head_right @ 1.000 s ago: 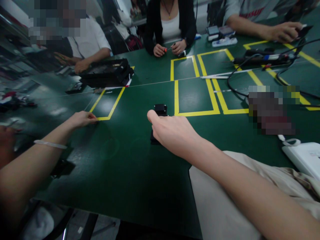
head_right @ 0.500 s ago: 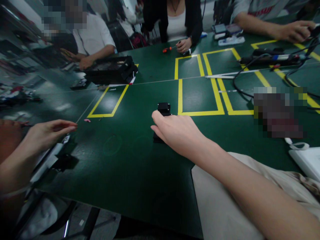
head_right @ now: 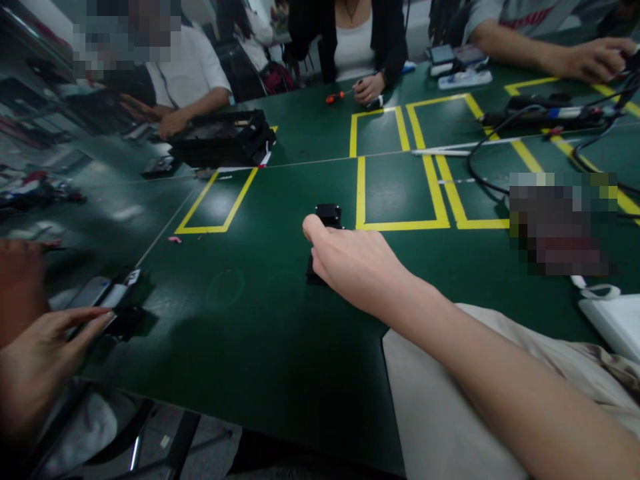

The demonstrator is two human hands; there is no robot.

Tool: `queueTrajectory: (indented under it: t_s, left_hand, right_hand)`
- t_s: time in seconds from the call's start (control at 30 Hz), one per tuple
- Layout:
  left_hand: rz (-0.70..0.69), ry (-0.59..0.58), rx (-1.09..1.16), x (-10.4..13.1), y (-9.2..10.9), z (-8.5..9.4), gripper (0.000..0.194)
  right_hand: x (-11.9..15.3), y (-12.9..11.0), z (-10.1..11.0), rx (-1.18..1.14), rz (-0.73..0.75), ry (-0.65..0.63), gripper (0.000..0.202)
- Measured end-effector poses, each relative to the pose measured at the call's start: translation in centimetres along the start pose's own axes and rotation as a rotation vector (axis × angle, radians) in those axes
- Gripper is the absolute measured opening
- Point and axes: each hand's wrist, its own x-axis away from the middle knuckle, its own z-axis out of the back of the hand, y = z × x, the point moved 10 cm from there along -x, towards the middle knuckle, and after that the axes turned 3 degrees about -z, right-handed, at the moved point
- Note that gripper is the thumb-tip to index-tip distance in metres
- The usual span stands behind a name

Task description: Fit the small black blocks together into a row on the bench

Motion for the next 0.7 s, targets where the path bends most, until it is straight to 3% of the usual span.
queueTrajectory:
  t_s: [0.17,0.43,0.7]
  left_hand:
    - [0.07,0.144,-0.007,1.0,2.1,1.0,0.032]
    - [0.047,0.234,0.126,1.9,1.5,-0.4,0.029]
    - [0.039,0.25,0.086,2.1,1.8,-0.4,0.03]
  right_hand:
    - [0.0,0.0,-0.2,0.032,0.012,-0.012,0.019]
    - [-0.1,0.1,-0.3,0.07,0.011,-0.005,0.02]
    - [0.0,0.0,-0.1,0.057,0.008,-0.005,0.018]
